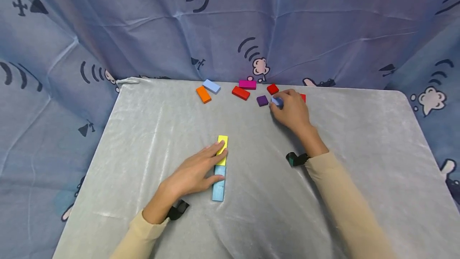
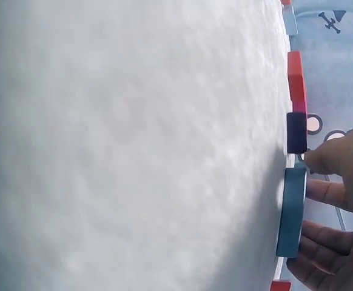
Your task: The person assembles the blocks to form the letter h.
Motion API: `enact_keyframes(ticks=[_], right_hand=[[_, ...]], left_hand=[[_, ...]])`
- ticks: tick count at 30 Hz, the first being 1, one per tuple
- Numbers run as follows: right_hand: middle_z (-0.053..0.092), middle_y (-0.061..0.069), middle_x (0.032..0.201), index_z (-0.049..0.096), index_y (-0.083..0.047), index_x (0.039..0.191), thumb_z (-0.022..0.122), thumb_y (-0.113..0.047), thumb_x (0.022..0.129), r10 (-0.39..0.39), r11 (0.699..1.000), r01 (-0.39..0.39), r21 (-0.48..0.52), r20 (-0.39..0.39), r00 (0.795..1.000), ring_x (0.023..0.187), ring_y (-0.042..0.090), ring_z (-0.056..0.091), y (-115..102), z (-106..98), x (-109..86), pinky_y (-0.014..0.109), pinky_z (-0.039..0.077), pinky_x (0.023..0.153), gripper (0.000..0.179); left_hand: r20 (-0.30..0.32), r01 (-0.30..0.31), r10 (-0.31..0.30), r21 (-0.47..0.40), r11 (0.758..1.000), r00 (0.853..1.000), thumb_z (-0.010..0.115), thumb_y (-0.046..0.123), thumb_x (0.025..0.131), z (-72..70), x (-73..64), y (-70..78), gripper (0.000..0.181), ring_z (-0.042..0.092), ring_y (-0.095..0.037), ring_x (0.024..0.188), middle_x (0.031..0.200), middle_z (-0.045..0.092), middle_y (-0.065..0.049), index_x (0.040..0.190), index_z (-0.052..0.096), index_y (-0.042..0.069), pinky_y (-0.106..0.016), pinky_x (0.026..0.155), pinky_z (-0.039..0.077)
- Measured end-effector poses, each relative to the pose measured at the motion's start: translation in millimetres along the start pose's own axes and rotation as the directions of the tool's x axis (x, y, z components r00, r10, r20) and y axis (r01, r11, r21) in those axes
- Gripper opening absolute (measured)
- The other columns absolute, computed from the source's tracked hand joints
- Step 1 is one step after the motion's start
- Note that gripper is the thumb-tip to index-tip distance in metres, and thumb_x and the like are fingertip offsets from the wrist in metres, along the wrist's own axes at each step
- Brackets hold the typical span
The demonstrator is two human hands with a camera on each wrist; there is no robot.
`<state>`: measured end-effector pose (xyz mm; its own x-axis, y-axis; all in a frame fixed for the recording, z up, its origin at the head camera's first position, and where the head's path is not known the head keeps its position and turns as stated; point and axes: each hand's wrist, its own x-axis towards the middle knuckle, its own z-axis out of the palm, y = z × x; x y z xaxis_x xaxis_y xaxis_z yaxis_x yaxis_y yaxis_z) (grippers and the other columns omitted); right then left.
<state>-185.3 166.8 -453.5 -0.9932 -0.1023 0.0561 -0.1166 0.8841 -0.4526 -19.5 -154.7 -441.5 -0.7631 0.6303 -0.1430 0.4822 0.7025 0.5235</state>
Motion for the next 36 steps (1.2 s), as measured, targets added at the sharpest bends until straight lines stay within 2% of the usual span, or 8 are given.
enact_keyframes(ticks=[3, 6, 10, 16, 26, 36], right_hand=[[0.057, 0.029, 0.144, 0.074, -0.001, 0.127, 0.068, -0.023, 0.098, 0.002, 1.0, -0.002, 0.031, -0.003, 1.0, 0.135, 0.047, 0.054, -2.2, 2.8, -2.2, 0.066, 0.051, 0.111, 0.036], [0.053, 0.03, 0.149, 0.072, -0.001, 0.131, 0.069, -0.023, 0.098, 0.016, 0.999, -0.016, 0.041, -0.008, 1.0, 0.139, 0.048, 0.05, -3.8, 4.2, -4.3, 0.068, 0.048, 0.114, 0.04], [0.056, 0.028, 0.145, 0.071, -0.003, 0.132, 0.072, -0.029, 0.096, 0.037, 0.999, -0.036, 0.019, -0.038, 0.999, 0.134, 0.046, 0.054, -4.3, 5.6, -6.3, 0.067, 0.052, 0.108, 0.044], [0.062, 0.025, 0.137, 0.076, -0.003, 0.12, 0.076, -0.029, 0.093, 0.019, 1.0, -0.018, 0.022, -0.051, 0.999, 0.126, 0.043, 0.06, -4.6, 8.0, -10.3, 0.065, 0.055, 0.099, 0.037], [0.06, 0.027, 0.139, 0.073, -0.001, 0.129, 0.074, -0.025, 0.094, 0.034, 0.998, -0.033, 0.05, -0.019, 0.999, 0.128, 0.045, 0.058, -3.9, 2.0, -22.5, 0.065, 0.054, 0.103, 0.043], [0.066, 0.027, 0.139, 0.072, -0.001, 0.132, 0.073, -0.026, 0.095, 0.026, 0.999, -0.026, 0.045, -0.005, 1.0, 0.128, 0.045, 0.061, -1.7, -3.1, -20.8, 0.064, 0.054, 0.101, 0.044]], left_hand=[[0.002, -0.004, 0.004, -0.006, 1.0, 1.0, 0.075, 0.032, 0.1, -0.1, -0.8, -0.3, 0.075, 0.03, -0.03, 0.163, 0.174, 0.03, -0.017, 0.161, 0.043, 0.002, -0.046, 0.134, 0.028], [-0.006, -0.015, 0.015, -0.004, 1.0, 1.0, 0.075, 0.032, 0.1, -0.3, -0.9, -0.6, 0.075, 0.03, -0.03, 0.163, 0.174, 0.03, -0.017, 0.16, 0.043, 0.002, -0.046, 0.134, 0.029], [-0.017, -0.026, 0.026, 0.004, 1.0, 1.0, 0.075, 0.031, 0.1, -0.2, -1.1, -1.2, 0.074, 0.031, -0.031, 0.163, 0.173, 0.031, -0.018, 0.16, 0.043, 0.001, -0.046, 0.133, 0.03], [-0.022, -0.026, 0.026, 0.008, 1.0, 0.999, 0.075, 0.032, 0.1, 0.4, -2.6, -1.5, 0.074, 0.031, -0.03, 0.163, 0.173, 0.032, -0.018, 0.16, 0.044, 0.001, -0.046, 0.133, 0.03], [-0.01, -0.031, 0.031, -0.002, 1.0, 0.999, 0.074, 0.031, 0.101, 2.0, -1.5, -1.0, 0.074, 0.029, -0.03, 0.164, 0.174, 0.029, -0.017, 0.161, 0.041, 0.002, -0.044, 0.134, 0.029], [-0.025, -0.049, 0.049, 0.01, 0.999, 0.998, 0.074, 0.031, 0.101, 0.6, -2.1, -3.7, 0.073, 0.03, -0.03, 0.163, 0.174, 0.03, -0.018, 0.16, 0.043, 0.001, -0.044, 0.133, 0.03]])
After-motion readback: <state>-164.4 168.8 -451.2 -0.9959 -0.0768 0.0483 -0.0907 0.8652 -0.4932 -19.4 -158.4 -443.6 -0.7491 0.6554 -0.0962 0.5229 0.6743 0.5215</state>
